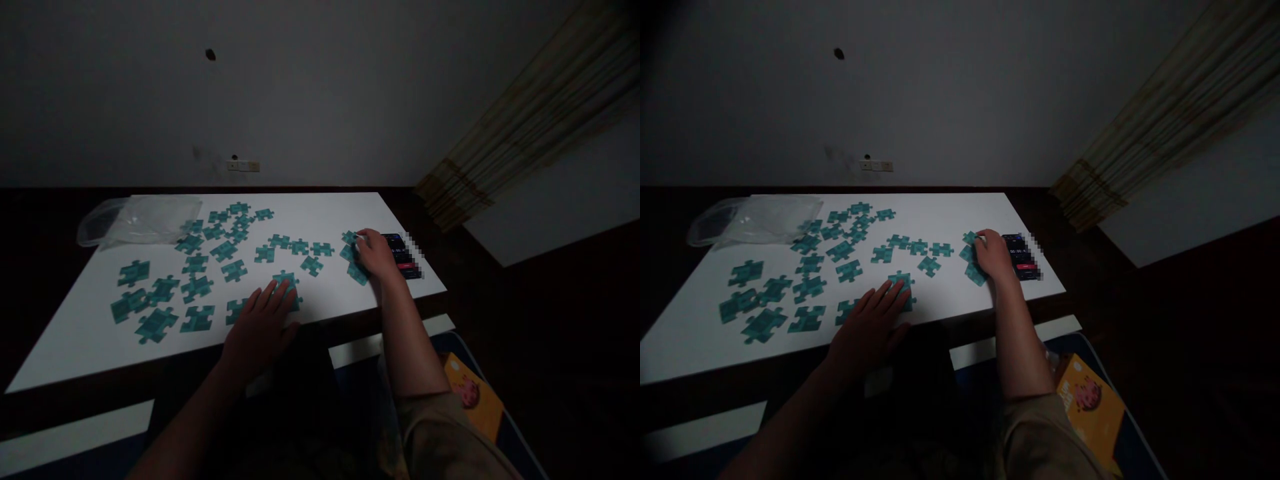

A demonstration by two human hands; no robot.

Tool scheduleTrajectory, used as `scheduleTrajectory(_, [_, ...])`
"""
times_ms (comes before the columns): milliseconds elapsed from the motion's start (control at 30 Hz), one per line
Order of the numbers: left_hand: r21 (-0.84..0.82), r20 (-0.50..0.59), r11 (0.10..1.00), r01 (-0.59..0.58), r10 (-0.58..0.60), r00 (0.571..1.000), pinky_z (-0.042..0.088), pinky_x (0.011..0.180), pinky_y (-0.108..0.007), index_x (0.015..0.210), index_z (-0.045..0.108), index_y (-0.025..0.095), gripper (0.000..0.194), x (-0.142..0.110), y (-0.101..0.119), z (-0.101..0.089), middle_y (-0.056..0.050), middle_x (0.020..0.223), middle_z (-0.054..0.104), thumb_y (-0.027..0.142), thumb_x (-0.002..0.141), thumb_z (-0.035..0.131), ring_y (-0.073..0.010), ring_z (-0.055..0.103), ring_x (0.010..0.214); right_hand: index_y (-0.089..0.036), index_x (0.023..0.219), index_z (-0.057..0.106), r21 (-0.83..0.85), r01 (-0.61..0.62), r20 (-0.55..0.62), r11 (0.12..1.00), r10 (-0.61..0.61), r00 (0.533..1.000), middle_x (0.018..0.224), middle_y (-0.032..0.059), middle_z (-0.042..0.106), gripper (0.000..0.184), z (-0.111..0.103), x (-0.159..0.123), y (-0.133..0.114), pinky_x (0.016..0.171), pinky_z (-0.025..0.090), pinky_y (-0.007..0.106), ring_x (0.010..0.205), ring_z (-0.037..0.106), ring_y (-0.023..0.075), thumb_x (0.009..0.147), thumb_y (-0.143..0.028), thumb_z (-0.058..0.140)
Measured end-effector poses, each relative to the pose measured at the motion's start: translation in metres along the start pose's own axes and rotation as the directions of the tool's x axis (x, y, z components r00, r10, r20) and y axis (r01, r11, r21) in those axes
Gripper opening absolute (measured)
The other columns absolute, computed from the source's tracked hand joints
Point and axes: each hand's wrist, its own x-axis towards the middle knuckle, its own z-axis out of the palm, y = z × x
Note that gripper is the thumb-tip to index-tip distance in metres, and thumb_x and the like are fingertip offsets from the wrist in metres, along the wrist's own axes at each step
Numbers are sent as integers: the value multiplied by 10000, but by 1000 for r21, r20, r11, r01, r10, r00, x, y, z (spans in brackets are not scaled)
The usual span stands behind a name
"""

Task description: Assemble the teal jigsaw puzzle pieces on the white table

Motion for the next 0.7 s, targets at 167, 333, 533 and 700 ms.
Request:
scheduleTrajectory(167, [11,3,1000,-2,2,1000,423,1469,-681,1813,584,309,667,-1,0,3,-88,1937,453,482,1177,486,-413,440,1805,-254,1425,791,-50,71,51,996,-69,996,1447,164,821,471,-19,-63,5,1206,572,586,1358,728,415,1007,-469,771])
scheduleTrajectory(333, [31,-7,1000,-6,6,1000,424,1470,-662,1802,589,320,656,0,0,3,-85,1944,451,486,1172,511,-406,442,1805,-254,1396,801,-96,64,54,993,-59,997,1377,156,853,454,-30,-95,5,1138,608,591,1285,755,417,986,-449,773])
scheduleTrajectory(533, [74,-44,997,-30,33,998,456,1447,-656,1787,587,299,635,-1,-1,5,-103,1925,490,433,1166,569,-400,474,1787,-237,1291,811,-13,75,-130,997,-77,989,1209,166,871,321,-33,-116,6,1093,629,579,1168,796,392,1026,-394,722])
scheduleTrajectory(700, [92,-92,994,-50,58,994,483,1417,-685,1765,609,251,613,-2,-4,10,-134,1917,497,422,1179,548,-419,497,1768,-290,1158,810,66,126,-173,990,-113,978,1112,114,865,215,-25,-138,-3,988,673,531,1018,814,345,1079,-424,662])
